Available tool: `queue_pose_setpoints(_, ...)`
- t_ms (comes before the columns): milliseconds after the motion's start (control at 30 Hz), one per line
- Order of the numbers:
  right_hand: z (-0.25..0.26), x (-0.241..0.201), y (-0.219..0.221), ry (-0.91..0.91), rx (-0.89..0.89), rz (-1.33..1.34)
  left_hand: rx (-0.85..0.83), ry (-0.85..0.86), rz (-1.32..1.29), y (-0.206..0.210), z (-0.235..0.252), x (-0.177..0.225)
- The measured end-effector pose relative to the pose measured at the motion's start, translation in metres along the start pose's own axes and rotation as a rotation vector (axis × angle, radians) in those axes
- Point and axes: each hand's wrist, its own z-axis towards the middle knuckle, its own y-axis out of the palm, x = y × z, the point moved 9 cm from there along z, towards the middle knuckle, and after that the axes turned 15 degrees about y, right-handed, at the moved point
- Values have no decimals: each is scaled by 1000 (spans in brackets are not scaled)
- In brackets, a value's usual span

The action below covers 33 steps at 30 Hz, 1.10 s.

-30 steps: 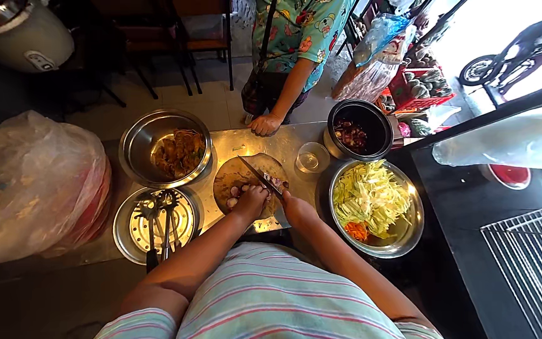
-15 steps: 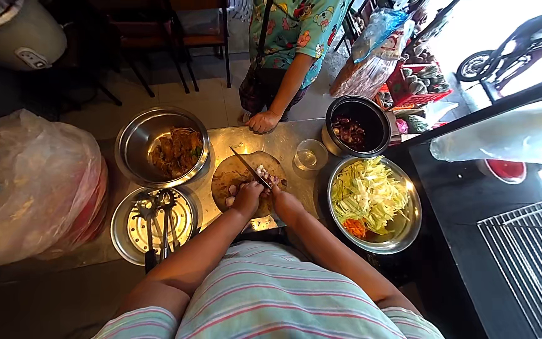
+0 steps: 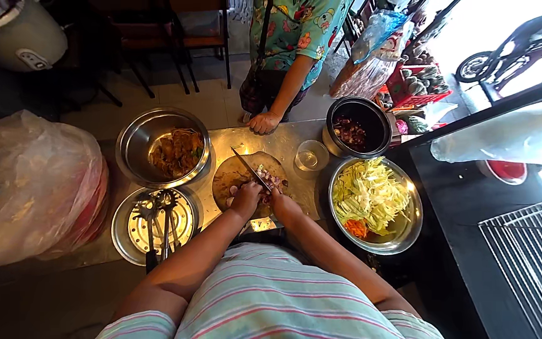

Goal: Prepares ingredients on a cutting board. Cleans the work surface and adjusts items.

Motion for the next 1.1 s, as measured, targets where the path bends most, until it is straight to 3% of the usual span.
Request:
queue_pose_setpoints(100,-26,-2,-7,28,-56,-39,12,-18,-8,-6,-11,4)
queue_pose_setpoints(200,-36,8,6,100,-91,-39,-84,-91,-17,3,-12,7)
queue_pose_setpoints(400,-7,13,34,90,-33,23,-99,-136,-34,11,-2,0)
queue_pose_setpoints(533,-1,0,19,13,-18,37,-65,-101,-29,11,-3,-2)
queue_pose_setpoints(667,-30,-8,-4,40,-67,-20,-46,-59,-20,6,-10,-4)
queue_pose_setpoints(933,-12,3,37,101,-41,1,-15,-78,-16,8,-9,-8)
queue_pose_setpoints(1100,-6,-11,16,44,-14,16,-35,-67,-13,9,-10,-7)
